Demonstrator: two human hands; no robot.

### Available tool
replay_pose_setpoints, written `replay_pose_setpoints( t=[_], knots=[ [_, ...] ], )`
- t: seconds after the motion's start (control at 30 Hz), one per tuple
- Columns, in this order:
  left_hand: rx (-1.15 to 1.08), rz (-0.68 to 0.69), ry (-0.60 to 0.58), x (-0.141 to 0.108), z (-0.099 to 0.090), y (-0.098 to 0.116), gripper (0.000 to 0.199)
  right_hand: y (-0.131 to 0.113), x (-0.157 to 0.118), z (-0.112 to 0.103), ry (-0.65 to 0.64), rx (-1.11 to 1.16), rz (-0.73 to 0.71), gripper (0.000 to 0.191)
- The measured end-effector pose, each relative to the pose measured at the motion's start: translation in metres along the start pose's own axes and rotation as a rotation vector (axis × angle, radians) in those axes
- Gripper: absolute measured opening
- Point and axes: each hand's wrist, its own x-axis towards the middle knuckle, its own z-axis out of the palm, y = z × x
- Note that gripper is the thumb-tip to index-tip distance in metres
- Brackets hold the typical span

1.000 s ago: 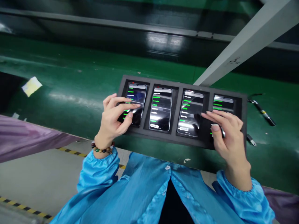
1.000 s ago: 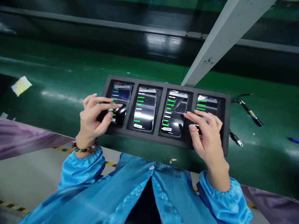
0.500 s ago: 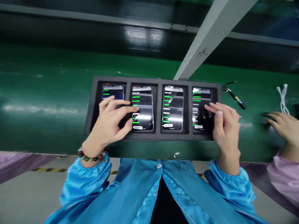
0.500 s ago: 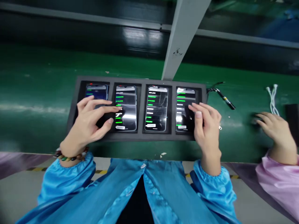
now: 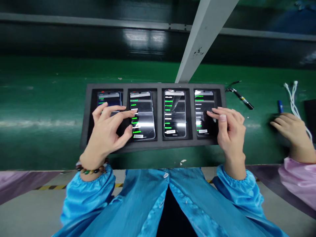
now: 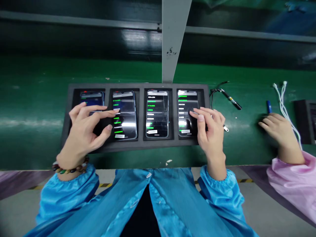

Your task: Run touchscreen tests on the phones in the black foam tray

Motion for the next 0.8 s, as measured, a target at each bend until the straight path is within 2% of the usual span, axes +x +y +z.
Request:
replay_pose_setpoints(
  t=[0.23,0.33,0.4,0.5,0.57,0.8],
  knots=[
    [-0.018,-0.011,0.007,0.002,0.001,0.001,0.035,0.002,-0.003,-0.002,0.041,0.036,-0.033,0.042],
    [-0.046,-0.004,0.039,0.002,0.001,0.001,0.034,-0.005,-0.002,-0.002,0.053,0.045,-0.077,0.036],
    [-0.061,0.002,0.067,0.000,0.000,0.002,0.033,-0.015,0.000,0.002,-0.015,0.082,-0.165,0.033],
    [-0.086,0.032,0.095,-0.002,-0.002,0.003,0.029,-0.033,0.007,0.012,-0.228,0.114,-0.302,0.038],
    [-0.095,0.045,0.083,-0.003,-0.002,0.004,0.027,-0.042,0.012,0.020,-0.310,0.081,-0.326,0.040],
    [-0.065,-0.005,0.043,-0.002,0.002,0.003,0.033,-0.046,0.026,0.035,-0.303,0.011,-0.221,0.045]
  ],
)
